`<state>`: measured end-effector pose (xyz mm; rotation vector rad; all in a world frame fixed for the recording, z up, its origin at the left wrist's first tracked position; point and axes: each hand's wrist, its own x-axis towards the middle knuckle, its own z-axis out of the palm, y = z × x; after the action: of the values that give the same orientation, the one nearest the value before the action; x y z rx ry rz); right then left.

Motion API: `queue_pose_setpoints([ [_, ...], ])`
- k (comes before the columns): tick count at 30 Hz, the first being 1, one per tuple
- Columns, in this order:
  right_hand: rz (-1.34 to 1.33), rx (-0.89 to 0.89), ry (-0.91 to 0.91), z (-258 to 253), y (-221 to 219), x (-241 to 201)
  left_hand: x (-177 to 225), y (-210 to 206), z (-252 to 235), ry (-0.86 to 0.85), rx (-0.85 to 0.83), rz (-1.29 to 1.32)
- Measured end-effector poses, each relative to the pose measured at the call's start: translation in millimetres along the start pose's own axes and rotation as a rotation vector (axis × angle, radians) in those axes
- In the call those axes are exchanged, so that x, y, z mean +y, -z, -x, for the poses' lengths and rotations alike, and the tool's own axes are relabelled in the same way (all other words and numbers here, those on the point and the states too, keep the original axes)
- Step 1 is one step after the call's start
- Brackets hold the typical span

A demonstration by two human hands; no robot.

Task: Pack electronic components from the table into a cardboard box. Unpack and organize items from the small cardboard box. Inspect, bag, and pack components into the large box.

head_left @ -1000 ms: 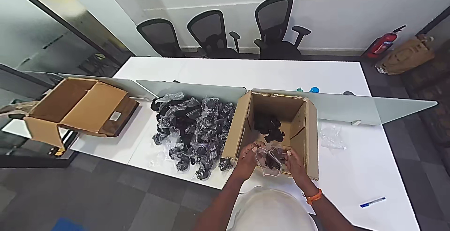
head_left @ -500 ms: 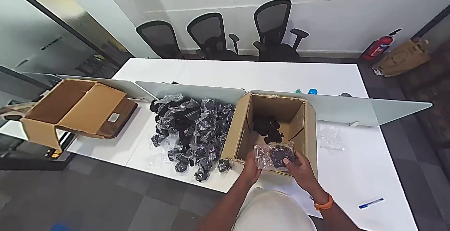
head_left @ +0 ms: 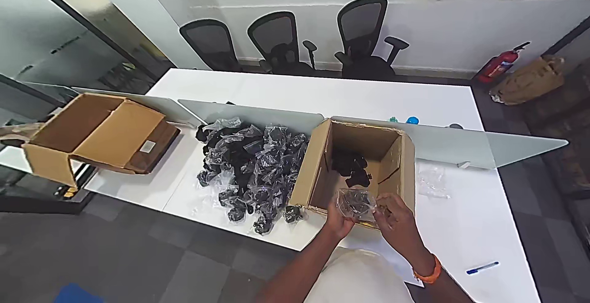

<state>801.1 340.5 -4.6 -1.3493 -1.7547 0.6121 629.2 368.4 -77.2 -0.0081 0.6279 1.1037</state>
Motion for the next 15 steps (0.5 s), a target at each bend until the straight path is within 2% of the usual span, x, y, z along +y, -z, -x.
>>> queue_pose_setpoints([
  [6, -0.033, 0.033, 0.132, -9, 9, -15, 4, -4, 1, 0.032, -0.03, -0.036],
  [10, -0.123, 0.159, 0.21, -19, 26, -26, 5, -6, 4, 0.035, -0.007, -0.069],
  [13, -0.273, 0.304, 0.142, -27, 31, -22, 7, -8, 5, 0.024, 0.007, -0.071],
  [15, -0.419, 0.382, 0.026, -33, 34, -19, 11, -10, 8, 0.036, 0.021, -0.107],
])
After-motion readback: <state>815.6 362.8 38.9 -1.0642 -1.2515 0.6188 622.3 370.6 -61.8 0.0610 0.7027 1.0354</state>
